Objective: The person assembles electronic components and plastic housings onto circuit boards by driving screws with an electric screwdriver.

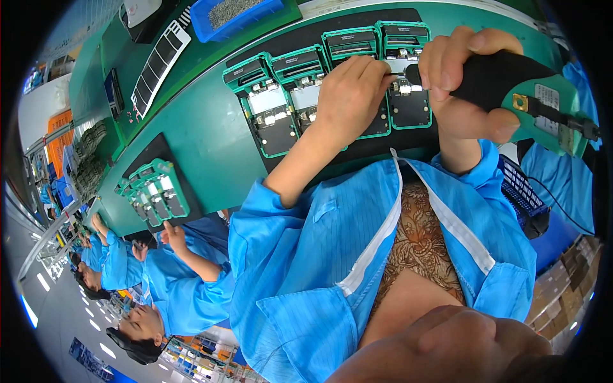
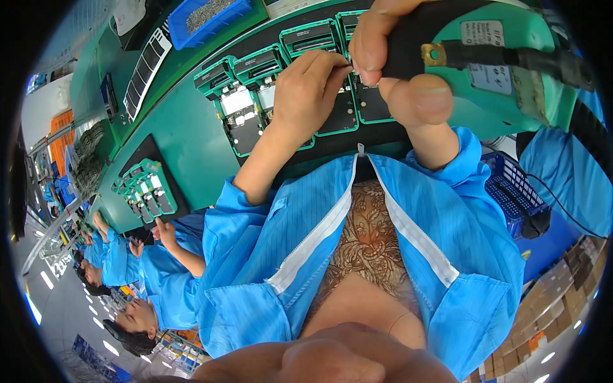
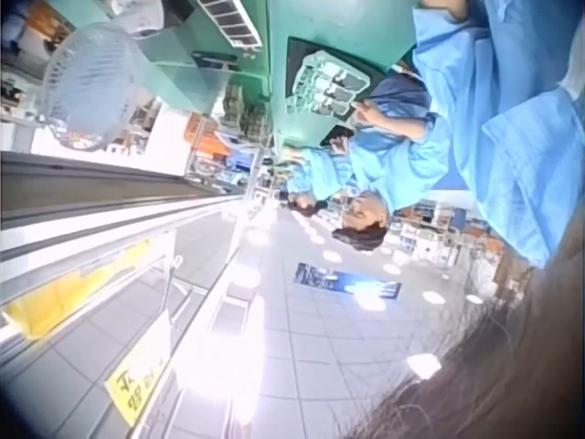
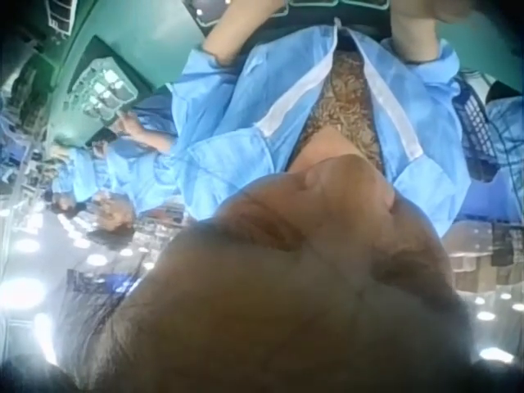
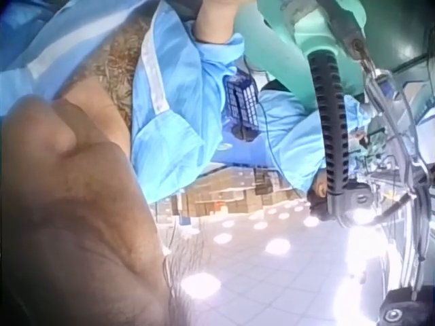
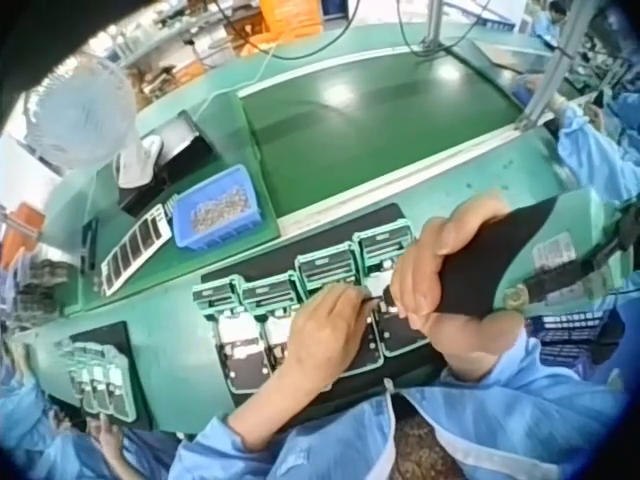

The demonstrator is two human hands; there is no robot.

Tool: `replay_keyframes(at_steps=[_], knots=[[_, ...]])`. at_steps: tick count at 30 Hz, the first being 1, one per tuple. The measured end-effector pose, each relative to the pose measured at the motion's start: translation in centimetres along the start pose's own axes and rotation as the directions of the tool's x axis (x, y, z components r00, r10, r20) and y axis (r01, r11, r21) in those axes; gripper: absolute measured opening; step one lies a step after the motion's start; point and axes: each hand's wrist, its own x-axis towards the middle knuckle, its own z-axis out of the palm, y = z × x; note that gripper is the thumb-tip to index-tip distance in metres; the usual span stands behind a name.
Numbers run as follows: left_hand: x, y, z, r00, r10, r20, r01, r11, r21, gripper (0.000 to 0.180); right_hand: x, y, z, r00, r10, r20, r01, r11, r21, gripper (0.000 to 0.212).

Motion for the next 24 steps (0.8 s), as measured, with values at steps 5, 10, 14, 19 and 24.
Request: replay_keyframes(at_steps=[5, 10, 14, 19, 24], knots=[[0.9, 0.0, -1.3, 0.996, 0.003, 0.094, -0.028, 0.964, 0.265, 0.028, 0.0, 1.3, 0.6, 1.000, -0.016, -0.005, 0.016, 0.998, -0.064, 0.082], [7.1, -3.2, -8.5, 0.993, 0.015, -0.115, 0.023, 0.948, 0.319, 0.010, -0.3, 1.7, -0.6, 0.989, 0.041, -0.142, -0.067, 0.980, -0.188, 0.072], [6.8, -14.4, -13.0, 0.884, -0.467, 0.018, 0.430, 0.829, 0.358, 0.017, -0.4, 2.2, 0.0, 0.988, 0.085, -0.126, -0.104, 0.983, -0.150, 0.070], [7.2, -21.5, -13.2, 0.896, -0.374, 0.240, 0.437, 0.841, -0.320, 0.027, -0.4, 2.6, 0.5, 0.986, 0.137, -0.090, -0.150, 0.977, -0.149, 0.065], [7.9, -20.9, -10.1, 0.776, -0.631, 0.006, 0.620, 0.765, 0.172, 0.018, -1.0, 3.4, -0.2, 0.984, 0.156, -0.089, -0.168, 0.975, -0.146, 0.063]])
